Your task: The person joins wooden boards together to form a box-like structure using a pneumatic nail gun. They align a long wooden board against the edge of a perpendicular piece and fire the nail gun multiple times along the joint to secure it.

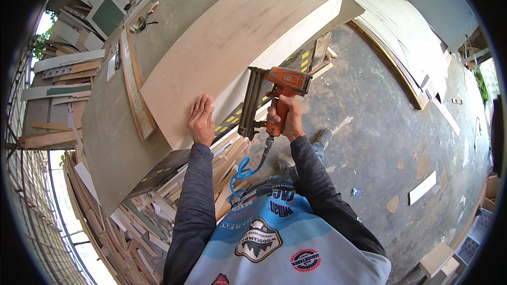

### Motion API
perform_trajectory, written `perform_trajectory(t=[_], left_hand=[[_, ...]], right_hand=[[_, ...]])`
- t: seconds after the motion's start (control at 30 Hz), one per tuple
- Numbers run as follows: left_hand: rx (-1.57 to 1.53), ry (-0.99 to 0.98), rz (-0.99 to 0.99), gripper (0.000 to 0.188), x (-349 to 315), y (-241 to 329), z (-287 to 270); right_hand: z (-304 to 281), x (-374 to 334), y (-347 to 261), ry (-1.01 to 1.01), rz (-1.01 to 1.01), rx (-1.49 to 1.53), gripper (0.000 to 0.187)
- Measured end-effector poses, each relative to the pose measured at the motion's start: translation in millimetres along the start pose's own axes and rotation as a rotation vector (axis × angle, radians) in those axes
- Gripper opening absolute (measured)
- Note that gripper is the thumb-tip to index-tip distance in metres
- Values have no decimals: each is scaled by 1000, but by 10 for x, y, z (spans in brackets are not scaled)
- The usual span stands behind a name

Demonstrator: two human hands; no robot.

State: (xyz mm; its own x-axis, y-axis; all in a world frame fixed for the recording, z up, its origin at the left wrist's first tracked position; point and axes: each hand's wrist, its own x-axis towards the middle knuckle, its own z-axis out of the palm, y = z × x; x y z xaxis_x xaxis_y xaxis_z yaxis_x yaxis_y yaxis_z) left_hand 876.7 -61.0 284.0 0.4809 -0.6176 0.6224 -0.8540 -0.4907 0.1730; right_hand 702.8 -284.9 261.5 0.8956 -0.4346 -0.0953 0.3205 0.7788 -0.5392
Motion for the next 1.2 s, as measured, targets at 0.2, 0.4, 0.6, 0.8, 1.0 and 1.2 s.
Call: perform_trajectory(t=[0.2,0.4,0.6,0.8,1.0,1.2], left_hand=[[10,-4,-10,35,-12,-22,12],[4,-11,-18,34,-8,-4,20],[7,-14,-26,34,-8,-2,7],[3,-10,-12,34,-2,-27,11],[-5,-19,-24,34,16,6,8],[-6,-22,-54,33,-3,6,12]], right_hand=[[-15,-19,29,-5,12,34,48],[-21,-31,75,-11,13,9,49],[1,-35,84,-14,23,29,49],[-19,-108,174,-40,42,80,45],[34,-238,362,-64,88,162,36],[117,-257,426,-89,130,146,31]])
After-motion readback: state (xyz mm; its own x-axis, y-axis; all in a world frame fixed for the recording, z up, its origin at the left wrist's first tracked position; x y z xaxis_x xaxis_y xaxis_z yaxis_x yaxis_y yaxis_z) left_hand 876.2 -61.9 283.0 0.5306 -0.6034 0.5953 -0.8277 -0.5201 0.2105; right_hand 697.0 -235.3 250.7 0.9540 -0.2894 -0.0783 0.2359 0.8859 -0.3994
